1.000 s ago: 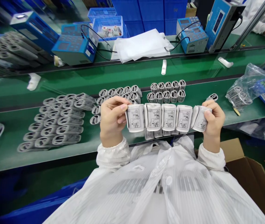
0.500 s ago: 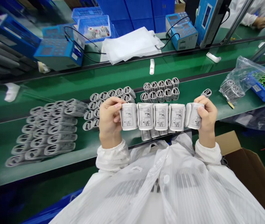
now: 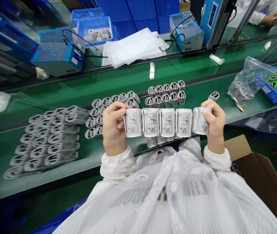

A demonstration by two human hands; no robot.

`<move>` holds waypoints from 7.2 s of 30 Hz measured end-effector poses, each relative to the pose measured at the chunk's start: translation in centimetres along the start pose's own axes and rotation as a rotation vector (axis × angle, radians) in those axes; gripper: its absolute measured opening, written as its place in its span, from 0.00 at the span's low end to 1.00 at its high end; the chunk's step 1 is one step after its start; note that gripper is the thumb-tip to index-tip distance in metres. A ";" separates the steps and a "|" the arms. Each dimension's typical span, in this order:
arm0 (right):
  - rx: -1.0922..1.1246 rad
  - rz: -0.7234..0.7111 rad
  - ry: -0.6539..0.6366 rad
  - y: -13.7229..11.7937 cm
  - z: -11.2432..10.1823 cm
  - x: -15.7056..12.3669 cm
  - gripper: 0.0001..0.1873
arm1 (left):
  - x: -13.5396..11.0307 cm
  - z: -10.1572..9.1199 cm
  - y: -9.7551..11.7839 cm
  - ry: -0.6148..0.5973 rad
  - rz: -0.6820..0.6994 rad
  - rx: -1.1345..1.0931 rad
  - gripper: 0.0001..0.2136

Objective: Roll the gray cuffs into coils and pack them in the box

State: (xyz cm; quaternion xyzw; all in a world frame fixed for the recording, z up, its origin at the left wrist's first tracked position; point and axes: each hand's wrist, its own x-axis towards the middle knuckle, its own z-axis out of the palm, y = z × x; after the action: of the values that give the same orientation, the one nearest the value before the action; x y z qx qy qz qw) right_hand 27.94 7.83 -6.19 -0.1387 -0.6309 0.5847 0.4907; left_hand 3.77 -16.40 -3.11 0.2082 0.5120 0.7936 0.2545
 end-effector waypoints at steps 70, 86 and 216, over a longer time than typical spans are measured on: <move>-0.001 0.082 -0.076 -1.0 1.0 -0.3 0.28 | 0.4 -2.2 -0.8 0.067 0.084 -0.061 0.12; -0.050 0.047 -0.070 -0.7 0.6 -0.5 0.29 | 1.0 -2.3 -1.9 0.111 0.035 0.010 0.09; 0.011 0.063 0.078 1.2 0.4 -3.3 0.15 | -4.9 -3.0 -3.9 -0.335 0.415 0.723 0.39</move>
State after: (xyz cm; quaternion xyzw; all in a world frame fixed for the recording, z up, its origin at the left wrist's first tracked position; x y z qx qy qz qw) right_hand 28.78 5.44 -8.67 -0.1784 -0.6033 0.5976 0.4970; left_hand 6.59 -20.18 -8.16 0.5078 0.6554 0.5533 0.0803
